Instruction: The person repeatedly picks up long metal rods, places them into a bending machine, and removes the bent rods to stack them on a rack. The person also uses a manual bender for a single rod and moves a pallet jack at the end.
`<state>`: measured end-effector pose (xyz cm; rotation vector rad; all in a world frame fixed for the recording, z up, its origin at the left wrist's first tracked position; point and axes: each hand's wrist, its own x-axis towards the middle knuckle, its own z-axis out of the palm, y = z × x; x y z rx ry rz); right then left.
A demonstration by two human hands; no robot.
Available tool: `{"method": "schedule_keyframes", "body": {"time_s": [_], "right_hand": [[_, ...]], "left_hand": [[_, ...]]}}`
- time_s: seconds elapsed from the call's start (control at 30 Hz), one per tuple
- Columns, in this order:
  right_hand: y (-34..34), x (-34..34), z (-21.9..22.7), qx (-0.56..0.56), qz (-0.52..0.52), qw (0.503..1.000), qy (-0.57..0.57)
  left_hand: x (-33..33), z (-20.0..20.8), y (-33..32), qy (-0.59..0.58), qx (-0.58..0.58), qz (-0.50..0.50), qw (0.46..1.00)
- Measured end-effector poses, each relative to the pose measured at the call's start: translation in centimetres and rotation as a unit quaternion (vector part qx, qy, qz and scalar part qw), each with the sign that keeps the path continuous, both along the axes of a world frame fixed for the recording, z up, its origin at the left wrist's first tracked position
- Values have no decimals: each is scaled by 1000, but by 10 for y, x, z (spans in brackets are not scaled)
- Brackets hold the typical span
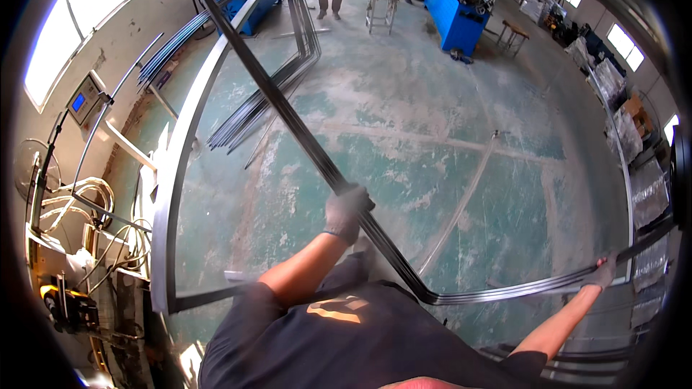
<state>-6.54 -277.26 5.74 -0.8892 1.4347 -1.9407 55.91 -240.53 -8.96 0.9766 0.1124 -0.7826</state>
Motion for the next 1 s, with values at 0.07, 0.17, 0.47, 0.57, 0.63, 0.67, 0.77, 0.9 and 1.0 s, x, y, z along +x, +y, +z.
{"method": "schedule_keyframes", "body": {"time_s": [0.07,0.17,0.47,0.57,0.63,0.67,0.77,0.9,1.0], "right_hand": [[-25,3,17,0,12,1000,-14],[-46,31,43,-8,-18,1000,13],[-232,148,61,17,-26,987,154],[-322,263,46,46,-11,977,209],[-401,312,44,45,0,980,193],[-436,363,47,-7,52,985,164],[-508,521,72,-1,125,972,199],[-565,710,63,6,222,949,225],[-591,817,39,53,293,934,195]], "left_hand": [[19,-36,-70,37,-20,-34,999],[44,-62,-154,153,-23,-101,983],[133,-280,-321,-130,-53,-290,947],[189,-289,-365,-389,-78,-295,869],[225,-314,-406,-450,-106,-276,843],[244,-334,-413,-383,-109,-256,881],[305,-391,-433,-97,-160,-158,970],[387,-363,-430,16,-87,-11,996],[419,-225,-445,336,2,120,934]]}}
